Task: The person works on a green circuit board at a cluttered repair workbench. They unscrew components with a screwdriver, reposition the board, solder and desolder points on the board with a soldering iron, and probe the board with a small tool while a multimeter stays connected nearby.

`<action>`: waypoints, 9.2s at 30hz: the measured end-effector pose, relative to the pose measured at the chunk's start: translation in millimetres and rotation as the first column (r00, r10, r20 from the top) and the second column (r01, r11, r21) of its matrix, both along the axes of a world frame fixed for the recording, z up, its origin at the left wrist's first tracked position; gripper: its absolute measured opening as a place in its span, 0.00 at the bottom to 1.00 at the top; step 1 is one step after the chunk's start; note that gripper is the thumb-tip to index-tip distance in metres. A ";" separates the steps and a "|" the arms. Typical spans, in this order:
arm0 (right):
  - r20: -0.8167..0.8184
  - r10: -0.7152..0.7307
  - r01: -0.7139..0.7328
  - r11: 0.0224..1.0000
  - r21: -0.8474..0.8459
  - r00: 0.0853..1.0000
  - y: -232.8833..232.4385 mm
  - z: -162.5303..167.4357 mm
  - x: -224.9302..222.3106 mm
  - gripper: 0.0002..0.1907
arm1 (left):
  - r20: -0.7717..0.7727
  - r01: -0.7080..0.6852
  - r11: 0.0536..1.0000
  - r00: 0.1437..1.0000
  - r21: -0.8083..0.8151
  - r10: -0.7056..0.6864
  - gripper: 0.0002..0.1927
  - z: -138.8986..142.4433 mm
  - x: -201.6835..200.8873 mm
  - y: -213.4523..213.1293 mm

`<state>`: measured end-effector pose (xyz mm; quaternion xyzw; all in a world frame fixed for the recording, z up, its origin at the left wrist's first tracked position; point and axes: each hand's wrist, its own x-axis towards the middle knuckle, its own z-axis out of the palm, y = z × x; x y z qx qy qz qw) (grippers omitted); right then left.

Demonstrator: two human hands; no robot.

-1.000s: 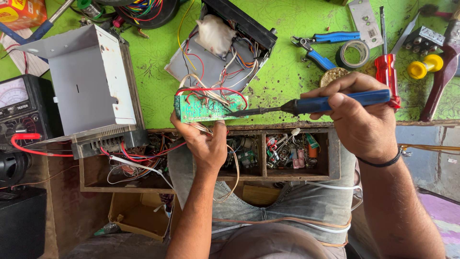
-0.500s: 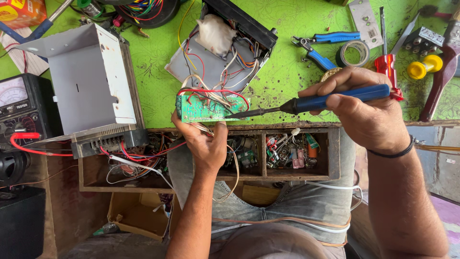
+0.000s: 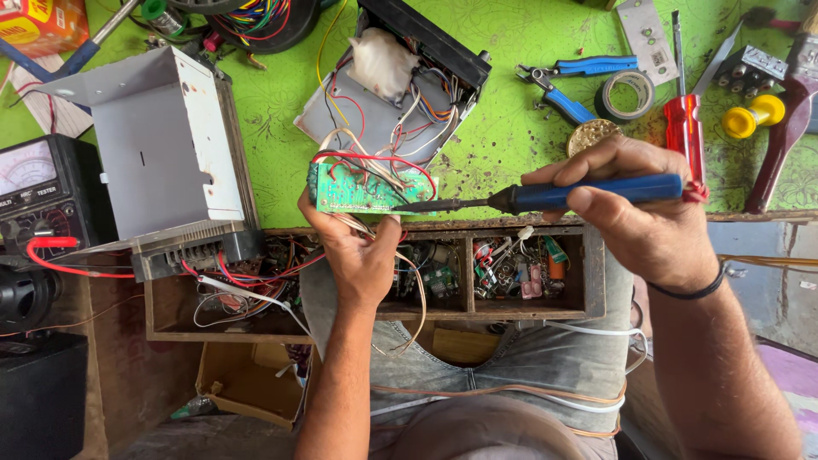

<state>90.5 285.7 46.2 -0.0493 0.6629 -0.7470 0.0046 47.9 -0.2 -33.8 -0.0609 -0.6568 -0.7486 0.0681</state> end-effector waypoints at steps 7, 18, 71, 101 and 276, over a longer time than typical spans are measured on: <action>-0.011 -0.100 0.095 0.973 -0.212 0.995 -0.4 -14.8 10.2 0.09 | 0.047 0.009 0.999 0.999 0.049 -0.011 0.37 3.7 -2.9 1.8; 0.004 -0.091 0.089 0.970 -0.226 0.996 -2.7 -18.1 10.1 0.09 | -0.005 0.016 0.999 1.000 -0.040 -0.016 0.39 1.3 -3.4 -2.6; 0.043 -0.019 0.016 0.997 0.070 0.999 -11.7 15.6 7.3 0.13 | 0.081 0.049 0.998 0.995 0.044 -0.053 0.37 8.5 -2.9 -4.1; 0.028 -0.033 0.032 0.999 0.032 0.999 -14.4 10.9 7.6 0.15 | 0.086 0.051 0.998 0.995 0.049 -0.055 0.37 7.6 -3.9 -5.1; -0.130 -0.261 0.272 0.959 0.080 0.957 -63.0 -22.5 87.6 0.10 | 0.041 0.129 0.991 0.991 0.045 -0.131 0.36 4.0 -5.2 -12.6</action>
